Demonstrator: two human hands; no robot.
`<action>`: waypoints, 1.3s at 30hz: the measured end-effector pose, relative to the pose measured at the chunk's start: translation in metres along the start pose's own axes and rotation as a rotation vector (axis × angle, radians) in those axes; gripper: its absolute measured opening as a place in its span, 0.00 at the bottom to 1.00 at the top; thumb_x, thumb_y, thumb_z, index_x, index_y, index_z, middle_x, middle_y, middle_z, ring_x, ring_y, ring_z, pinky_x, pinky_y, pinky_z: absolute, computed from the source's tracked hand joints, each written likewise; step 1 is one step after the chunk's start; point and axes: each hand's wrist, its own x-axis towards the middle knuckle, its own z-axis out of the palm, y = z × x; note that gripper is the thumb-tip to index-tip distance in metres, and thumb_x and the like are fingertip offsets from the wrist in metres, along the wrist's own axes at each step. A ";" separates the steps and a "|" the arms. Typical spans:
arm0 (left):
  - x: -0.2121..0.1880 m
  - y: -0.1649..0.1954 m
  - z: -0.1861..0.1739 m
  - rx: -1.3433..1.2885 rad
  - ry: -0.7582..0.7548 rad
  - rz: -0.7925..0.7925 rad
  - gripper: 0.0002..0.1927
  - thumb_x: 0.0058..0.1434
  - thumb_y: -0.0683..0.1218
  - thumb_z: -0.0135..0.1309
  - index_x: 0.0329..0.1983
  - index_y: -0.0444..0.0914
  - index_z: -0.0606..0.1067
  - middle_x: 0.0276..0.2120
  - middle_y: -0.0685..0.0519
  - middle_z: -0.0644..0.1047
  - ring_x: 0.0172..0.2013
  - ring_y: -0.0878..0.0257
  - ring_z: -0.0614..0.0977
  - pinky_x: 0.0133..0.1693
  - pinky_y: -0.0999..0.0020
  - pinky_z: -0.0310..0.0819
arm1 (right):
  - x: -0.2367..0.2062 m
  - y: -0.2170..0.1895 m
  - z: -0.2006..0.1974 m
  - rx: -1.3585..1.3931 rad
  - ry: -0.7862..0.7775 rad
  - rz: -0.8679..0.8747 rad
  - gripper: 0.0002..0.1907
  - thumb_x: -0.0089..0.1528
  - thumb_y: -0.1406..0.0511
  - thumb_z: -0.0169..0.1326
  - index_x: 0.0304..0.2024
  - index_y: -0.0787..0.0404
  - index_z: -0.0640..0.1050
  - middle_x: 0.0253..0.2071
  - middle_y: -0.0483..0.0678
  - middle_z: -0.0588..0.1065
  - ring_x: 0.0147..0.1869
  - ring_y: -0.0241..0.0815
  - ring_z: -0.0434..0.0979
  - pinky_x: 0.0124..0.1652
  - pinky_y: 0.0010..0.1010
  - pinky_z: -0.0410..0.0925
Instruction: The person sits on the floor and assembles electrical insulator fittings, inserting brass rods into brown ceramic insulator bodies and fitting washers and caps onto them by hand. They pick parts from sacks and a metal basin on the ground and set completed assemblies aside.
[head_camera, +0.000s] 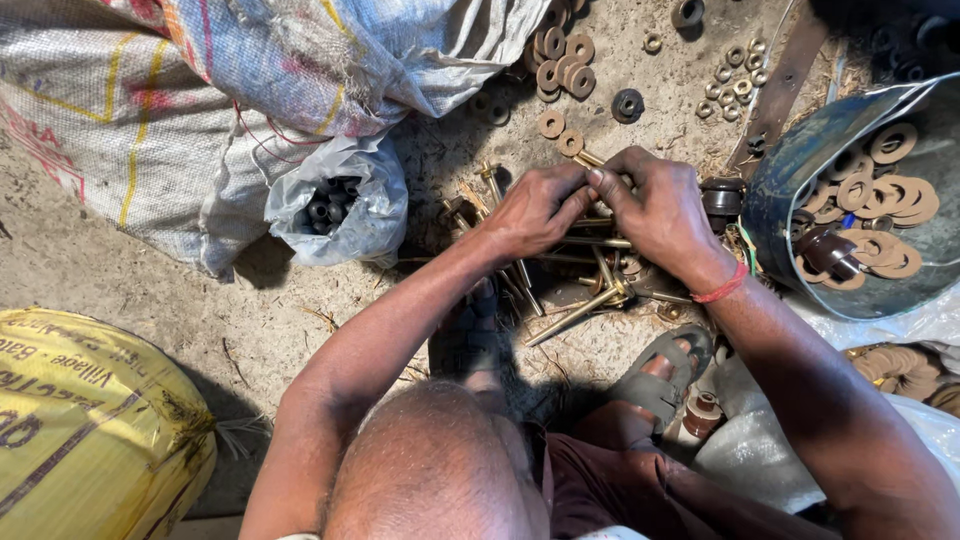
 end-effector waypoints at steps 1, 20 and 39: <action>0.000 -0.004 -0.005 -0.030 -0.020 0.001 0.17 0.73 0.52 0.48 0.47 0.32 0.76 0.35 0.44 0.80 0.36 0.52 0.83 0.40 0.53 0.76 | -0.001 -0.001 -0.001 0.034 0.027 -0.152 0.12 0.69 0.62 0.58 0.45 0.66 0.81 0.35 0.58 0.79 0.37 0.54 0.81 0.39 0.44 0.71; 0.007 -0.021 -0.023 -0.490 -0.284 -0.254 0.20 0.73 0.55 0.49 0.47 0.32 0.78 0.29 0.52 0.77 0.31 0.67 0.77 0.37 0.69 0.74 | 0.023 0.007 -0.041 0.457 -0.164 -0.417 0.07 0.62 0.72 0.60 0.43 0.59 0.82 0.45 0.49 0.82 0.49 0.41 0.83 0.53 0.32 0.77; -0.001 -0.006 -0.028 -0.561 -0.234 -0.265 0.17 0.72 0.50 0.47 0.48 0.32 0.78 0.37 0.53 0.79 0.39 0.66 0.80 0.45 0.69 0.75 | 0.076 0.162 -0.001 -0.310 0.400 0.221 0.12 0.60 0.63 0.70 0.35 0.67 0.83 0.28 0.61 0.80 0.31 0.51 0.82 0.38 0.40 0.75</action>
